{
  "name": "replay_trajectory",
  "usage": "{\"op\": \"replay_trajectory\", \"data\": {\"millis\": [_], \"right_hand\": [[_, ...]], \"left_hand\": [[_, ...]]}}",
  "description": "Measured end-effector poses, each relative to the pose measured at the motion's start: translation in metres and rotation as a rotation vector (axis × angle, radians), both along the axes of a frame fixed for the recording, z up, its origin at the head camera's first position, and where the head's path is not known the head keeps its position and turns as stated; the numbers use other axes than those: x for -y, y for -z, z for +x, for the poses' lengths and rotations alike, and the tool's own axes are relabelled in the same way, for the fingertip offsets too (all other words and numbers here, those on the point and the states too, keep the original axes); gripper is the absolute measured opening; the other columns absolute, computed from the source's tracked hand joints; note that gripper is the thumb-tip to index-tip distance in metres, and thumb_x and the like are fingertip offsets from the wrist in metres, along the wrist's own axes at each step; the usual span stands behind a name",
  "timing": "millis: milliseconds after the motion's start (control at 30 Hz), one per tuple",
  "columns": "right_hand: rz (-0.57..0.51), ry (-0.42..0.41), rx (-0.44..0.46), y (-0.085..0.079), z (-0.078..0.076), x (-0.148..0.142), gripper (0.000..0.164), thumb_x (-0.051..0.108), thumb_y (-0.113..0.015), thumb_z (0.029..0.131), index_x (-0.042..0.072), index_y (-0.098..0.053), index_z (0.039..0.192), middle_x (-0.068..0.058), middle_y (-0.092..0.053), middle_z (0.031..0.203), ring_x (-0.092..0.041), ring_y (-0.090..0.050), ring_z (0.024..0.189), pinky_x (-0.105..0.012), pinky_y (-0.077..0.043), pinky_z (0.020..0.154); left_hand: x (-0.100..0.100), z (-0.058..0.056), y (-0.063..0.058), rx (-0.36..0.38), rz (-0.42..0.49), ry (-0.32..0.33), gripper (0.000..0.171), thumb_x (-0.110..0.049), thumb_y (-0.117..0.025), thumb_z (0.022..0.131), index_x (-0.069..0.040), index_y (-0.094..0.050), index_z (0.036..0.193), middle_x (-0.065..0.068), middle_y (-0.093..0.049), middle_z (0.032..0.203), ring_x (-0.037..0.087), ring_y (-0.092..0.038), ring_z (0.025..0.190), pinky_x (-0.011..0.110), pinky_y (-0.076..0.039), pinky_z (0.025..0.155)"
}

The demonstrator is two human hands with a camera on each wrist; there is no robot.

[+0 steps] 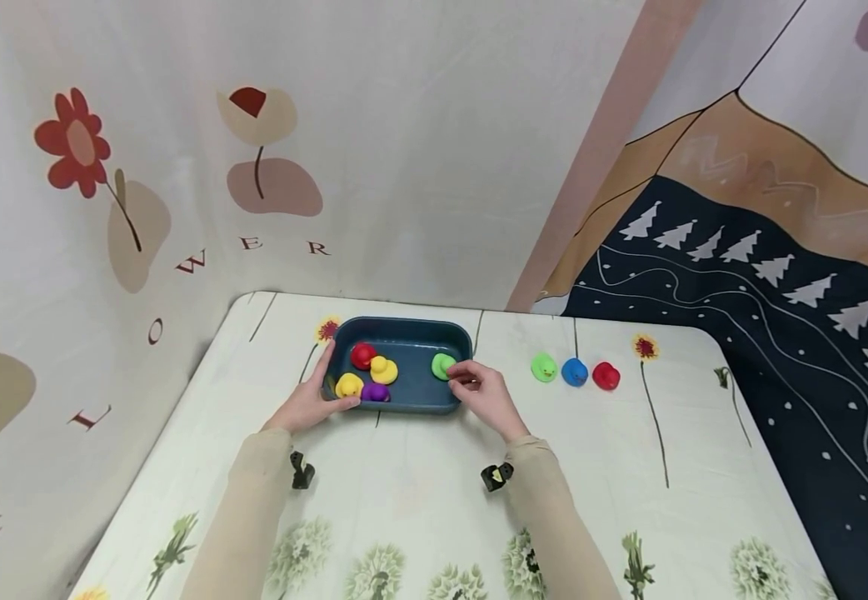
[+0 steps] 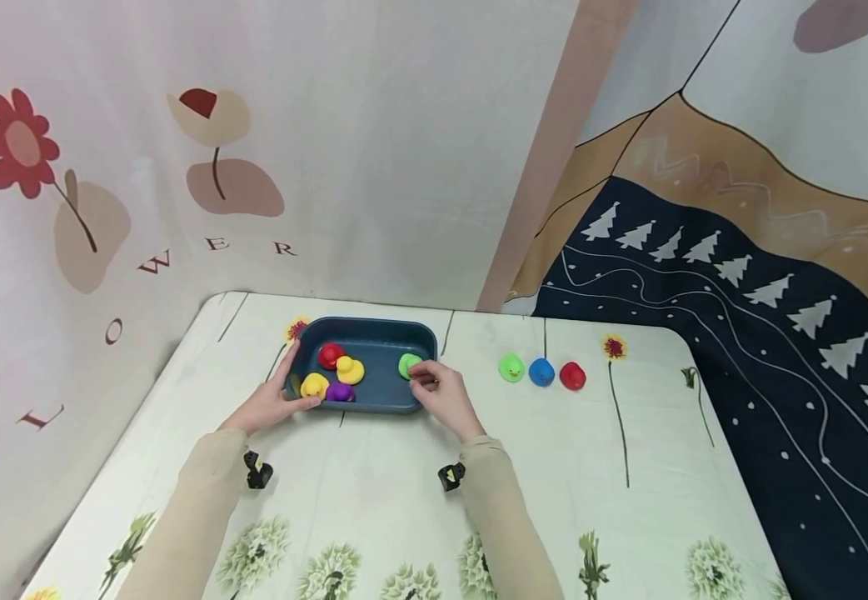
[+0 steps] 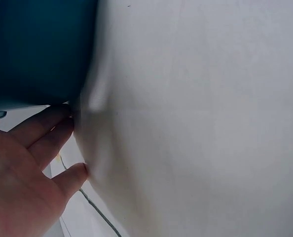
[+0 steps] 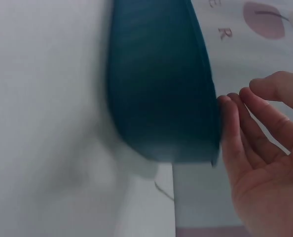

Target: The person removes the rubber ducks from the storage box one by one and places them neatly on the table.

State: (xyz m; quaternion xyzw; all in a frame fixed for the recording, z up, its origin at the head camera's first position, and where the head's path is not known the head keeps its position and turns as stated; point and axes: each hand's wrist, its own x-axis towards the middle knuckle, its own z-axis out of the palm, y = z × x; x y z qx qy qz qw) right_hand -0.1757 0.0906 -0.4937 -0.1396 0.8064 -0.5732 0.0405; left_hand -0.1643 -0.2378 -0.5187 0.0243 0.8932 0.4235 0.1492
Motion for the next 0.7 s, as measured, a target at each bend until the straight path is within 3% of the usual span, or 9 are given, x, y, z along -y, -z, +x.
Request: {"op": "replay_trajectory", "data": {"millis": [233,467,700], "right_hand": [[0.035,-0.09,-0.004,0.002,0.0,0.019,0.019,0.0,-0.064,0.09,-0.004,-0.067,0.108,-0.017,-0.067,0.104,-0.02,-0.065,0.087,-0.027,-0.054,0.077],[0.097,-0.18,-0.011,-0.002,-0.005,0.04,0.019,0.002,-0.063,0.091,-0.004,-0.066,0.109,-0.01,-0.066,0.104,-0.018,-0.064,0.092,-0.026,-0.053,0.079],[0.119,-0.259,0.048,-0.001,-0.01,0.063,0.02,0.004,-0.064,0.091,-0.002,-0.066,0.11,-0.011,-0.067,0.106,-0.016,-0.063,0.091,-0.026,-0.052,0.082]], "left_hand": [[-0.001,0.0,-0.002,0.002,-0.002,0.0,0.111,-0.047,-0.073,0.083,-0.034,0.012,0.154,0.022,-0.008,0.159,0.055,-0.025,0.134,0.071,-0.024,0.1],[-0.001,0.001,-0.001,0.004,-0.003,-0.008,0.11,-0.042,-0.073,0.085,-0.034,0.012,0.154,0.022,-0.009,0.158,0.053,-0.024,0.135,0.069,-0.022,0.103],[-0.003,0.001,-0.003,0.002,-0.005,-0.006,0.109,-0.043,-0.072,0.086,-0.034,0.013,0.154,0.023,-0.01,0.158,0.053,-0.024,0.135,0.069,-0.023,0.103]]}}
